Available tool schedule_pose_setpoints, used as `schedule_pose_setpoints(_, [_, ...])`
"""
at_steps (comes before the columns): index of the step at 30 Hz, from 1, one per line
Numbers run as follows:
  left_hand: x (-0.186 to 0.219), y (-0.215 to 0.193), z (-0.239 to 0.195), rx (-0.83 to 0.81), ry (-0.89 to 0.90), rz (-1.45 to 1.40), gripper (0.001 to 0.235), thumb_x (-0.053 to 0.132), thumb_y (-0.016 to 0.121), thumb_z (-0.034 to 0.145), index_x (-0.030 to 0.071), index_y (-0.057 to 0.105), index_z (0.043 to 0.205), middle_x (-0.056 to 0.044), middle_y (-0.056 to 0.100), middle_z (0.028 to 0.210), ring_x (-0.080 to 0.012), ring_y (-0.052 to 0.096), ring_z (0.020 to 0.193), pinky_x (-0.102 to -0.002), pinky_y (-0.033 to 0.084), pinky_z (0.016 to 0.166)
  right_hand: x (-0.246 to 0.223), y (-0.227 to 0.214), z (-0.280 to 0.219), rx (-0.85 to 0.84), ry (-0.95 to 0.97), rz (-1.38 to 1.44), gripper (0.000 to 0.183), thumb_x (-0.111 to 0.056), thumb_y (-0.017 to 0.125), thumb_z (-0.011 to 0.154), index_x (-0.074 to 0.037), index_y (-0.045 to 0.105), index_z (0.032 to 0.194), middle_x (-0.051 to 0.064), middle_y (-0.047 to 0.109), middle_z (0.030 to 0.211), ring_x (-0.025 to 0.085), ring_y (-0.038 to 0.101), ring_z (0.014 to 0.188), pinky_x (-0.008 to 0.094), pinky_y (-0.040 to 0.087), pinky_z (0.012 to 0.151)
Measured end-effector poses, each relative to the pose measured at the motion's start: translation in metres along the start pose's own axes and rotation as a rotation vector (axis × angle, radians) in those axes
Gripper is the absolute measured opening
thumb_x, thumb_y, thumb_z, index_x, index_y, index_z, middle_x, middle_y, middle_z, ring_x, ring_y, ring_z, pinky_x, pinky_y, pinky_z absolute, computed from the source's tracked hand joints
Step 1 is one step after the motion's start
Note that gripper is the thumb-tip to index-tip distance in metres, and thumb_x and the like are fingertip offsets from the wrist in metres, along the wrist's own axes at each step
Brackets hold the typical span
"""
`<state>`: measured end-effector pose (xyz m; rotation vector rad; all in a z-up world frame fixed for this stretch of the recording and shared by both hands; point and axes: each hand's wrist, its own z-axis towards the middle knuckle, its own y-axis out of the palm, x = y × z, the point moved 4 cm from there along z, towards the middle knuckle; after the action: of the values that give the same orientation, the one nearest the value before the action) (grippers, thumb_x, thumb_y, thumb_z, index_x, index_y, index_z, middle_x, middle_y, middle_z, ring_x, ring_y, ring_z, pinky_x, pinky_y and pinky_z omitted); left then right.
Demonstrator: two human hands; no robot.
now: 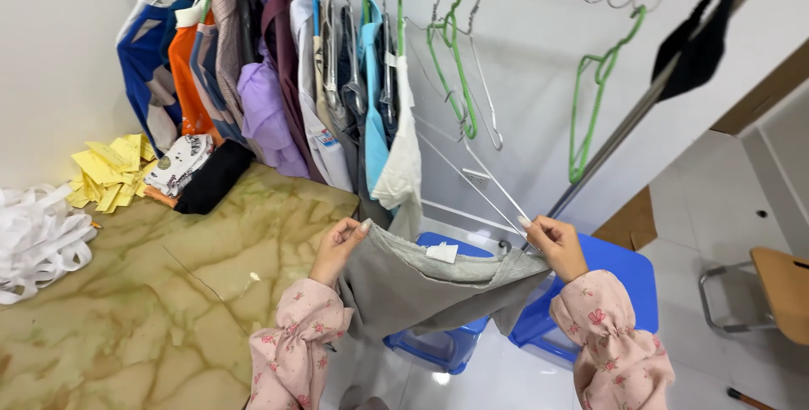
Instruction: The person picks up folded garments from a table, places them onto hangers, and hangs them on a clothing rack. The person handles a grey t-shirt, a black t-shirt, a patterned white top, and an orange garment, placing each on a hanger and arranging them on the rack.
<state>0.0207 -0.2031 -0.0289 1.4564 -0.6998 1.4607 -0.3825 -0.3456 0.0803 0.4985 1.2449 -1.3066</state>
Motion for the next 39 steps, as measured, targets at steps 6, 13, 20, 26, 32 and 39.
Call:
schedule_pose_setpoints(6, [-0.001, 0.038, 0.009, -0.089, -0.014, 0.005, 0.020, 0.027, 0.078, 0.095, 0.011, 0.070, 0.088, 0.002, 0.063, 0.061, -0.0031, 0.055, 0.054, -0.016, 0.047, 0.052, 0.008, -0.049, -0.026, -0.028, 0.052, 0.059, 0.038, -0.013, 0.060, 0.097, -0.010, 0.056, 0.060, -0.003, 0.040, 0.050, 0.008, 0.030, 0.054, 0.021, 0.027, 0.052])
schedule_pose_setpoints(13, [0.013, 0.087, 0.003, -0.164, -0.042, 0.028, 0.022, 0.027, 0.079, 0.093, 0.009, 0.070, 0.085, 0.001, 0.064, 0.061, -0.0040, 0.057, 0.054, -0.019, 0.048, 0.051, -0.014, -0.099, -0.053, 0.005, 0.059, 0.025, 0.038, -0.012, 0.061, 0.095, -0.010, 0.056, 0.057, -0.001, 0.040, 0.049, 0.009, 0.029, 0.053, 0.022, 0.028, 0.052])
schedule_pose_setpoints(20, [0.030, 0.107, -0.002, -0.245, -0.001, 0.100, 0.020, 0.027, 0.077, 0.094, 0.010, 0.072, 0.086, 0.002, 0.058, 0.057, -0.0032, 0.051, 0.056, -0.017, 0.043, 0.054, -0.034, -0.115, -0.050, 0.052, 0.099, -0.029, 0.041, -0.013, 0.059, 0.097, -0.011, 0.049, 0.057, 0.001, 0.037, 0.051, 0.010, 0.026, 0.056, 0.023, 0.025, 0.055])
schedule_pose_setpoints(26, [0.042, 0.090, 0.022, -0.189, 0.011, 0.086, 0.017, 0.026, 0.078, 0.094, 0.011, 0.072, 0.089, 0.002, 0.063, 0.060, -0.0030, 0.055, 0.056, -0.018, 0.047, 0.056, -0.012, -0.096, -0.018, 0.133, 0.053, -0.066, 0.039, -0.013, 0.058, 0.099, -0.012, 0.052, 0.060, -0.001, 0.040, 0.053, 0.010, 0.030, 0.057, 0.023, 0.026, 0.057])
schedule_pose_setpoints(32, [0.058, 0.051, 0.068, -0.094, 0.128, 0.092, 0.014, 0.023, 0.076, 0.095, 0.012, 0.071, 0.089, 0.002, 0.063, 0.062, -0.0030, 0.055, 0.058, -0.018, 0.047, 0.056, 0.005, -0.048, 0.038, 0.191, -0.005, -0.148, 0.035, -0.017, 0.060, 0.105, -0.005, 0.061, 0.072, 0.010, 0.053, 0.058, 0.018, 0.046, 0.061, 0.031, 0.043, 0.060])
schedule_pose_setpoints(39, [0.105, 0.020, 0.083, 0.040, 0.181, 0.096, 0.013, 0.022, 0.075, 0.096, 0.012, 0.071, 0.088, 0.004, 0.058, 0.059, -0.0008, 0.048, 0.058, -0.016, 0.042, 0.056, -0.023, -0.001, 0.108, 0.235, -0.058, -0.156, 0.041, -0.023, 0.060, 0.108, -0.004, 0.058, 0.071, 0.012, 0.059, 0.061, 0.019, 0.055, 0.057, 0.032, 0.050, 0.056])
